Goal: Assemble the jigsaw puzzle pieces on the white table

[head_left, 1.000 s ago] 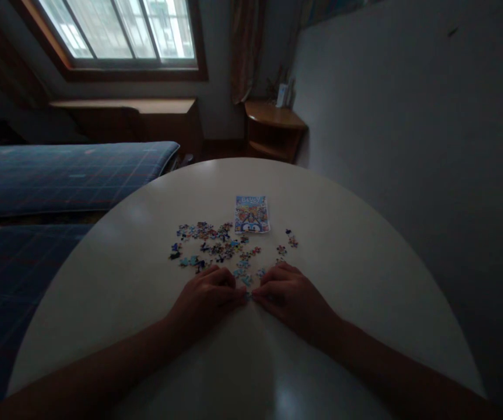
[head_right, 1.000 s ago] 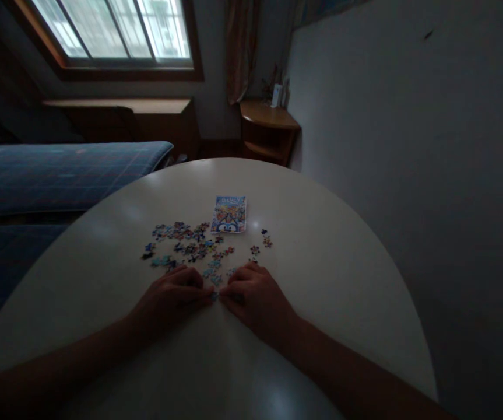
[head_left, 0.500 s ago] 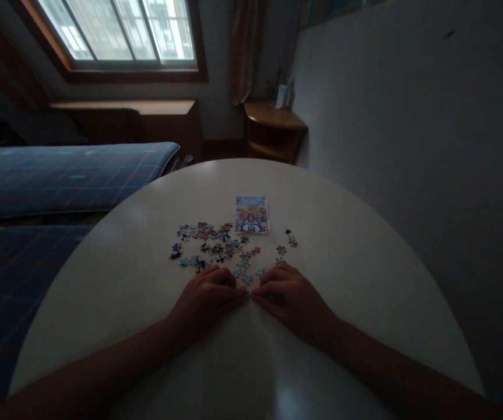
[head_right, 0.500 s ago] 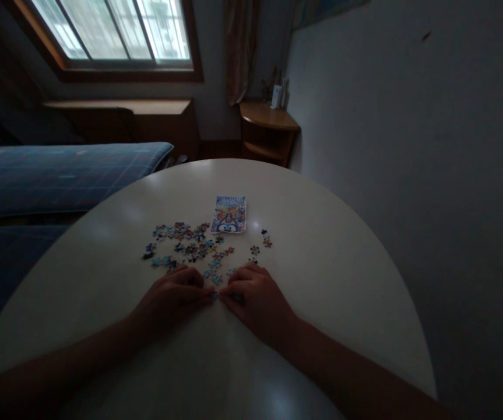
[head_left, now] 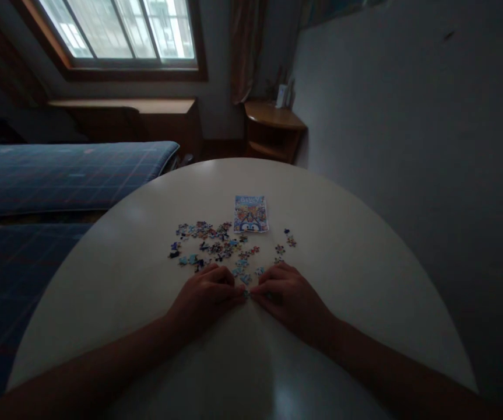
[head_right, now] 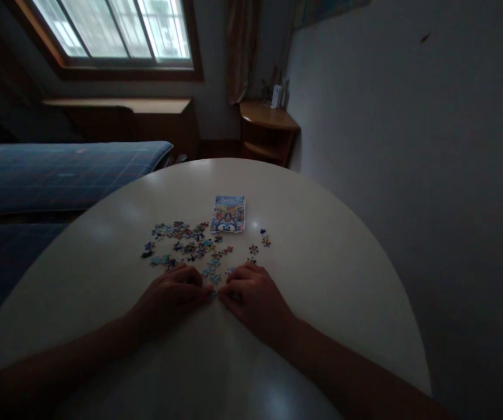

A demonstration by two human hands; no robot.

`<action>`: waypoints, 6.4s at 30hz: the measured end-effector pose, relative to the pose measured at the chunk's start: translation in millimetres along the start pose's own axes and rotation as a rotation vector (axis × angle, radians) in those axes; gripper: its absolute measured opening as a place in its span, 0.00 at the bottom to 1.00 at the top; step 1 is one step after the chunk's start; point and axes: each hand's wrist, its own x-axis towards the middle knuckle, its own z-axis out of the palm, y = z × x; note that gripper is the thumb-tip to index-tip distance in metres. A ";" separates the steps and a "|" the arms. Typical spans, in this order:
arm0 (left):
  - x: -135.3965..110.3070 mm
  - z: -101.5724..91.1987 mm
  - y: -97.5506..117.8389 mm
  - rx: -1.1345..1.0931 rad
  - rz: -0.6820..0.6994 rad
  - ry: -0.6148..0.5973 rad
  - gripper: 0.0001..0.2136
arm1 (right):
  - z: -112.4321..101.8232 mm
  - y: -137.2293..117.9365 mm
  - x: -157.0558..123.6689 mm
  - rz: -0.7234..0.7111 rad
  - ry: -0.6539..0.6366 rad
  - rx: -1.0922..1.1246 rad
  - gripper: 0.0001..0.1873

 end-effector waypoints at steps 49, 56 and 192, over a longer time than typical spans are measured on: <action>2.8 -5.5 8.3 -0.125 -0.186 -0.023 0.04 | -8.0 -11.4 2.5 0.154 -0.044 0.110 0.07; 2.2 -5.5 12.3 -0.122 -0.233 -0.002 0.04 | -5.3 -9.8 1.8 0.165 -0.022 0.130 0.06; 2.4 -15.9 -15.4 0.194 0.218 0.022 0.11 | -57.4 48.1 5.2 -0.063 -0.121 -0.169 0.20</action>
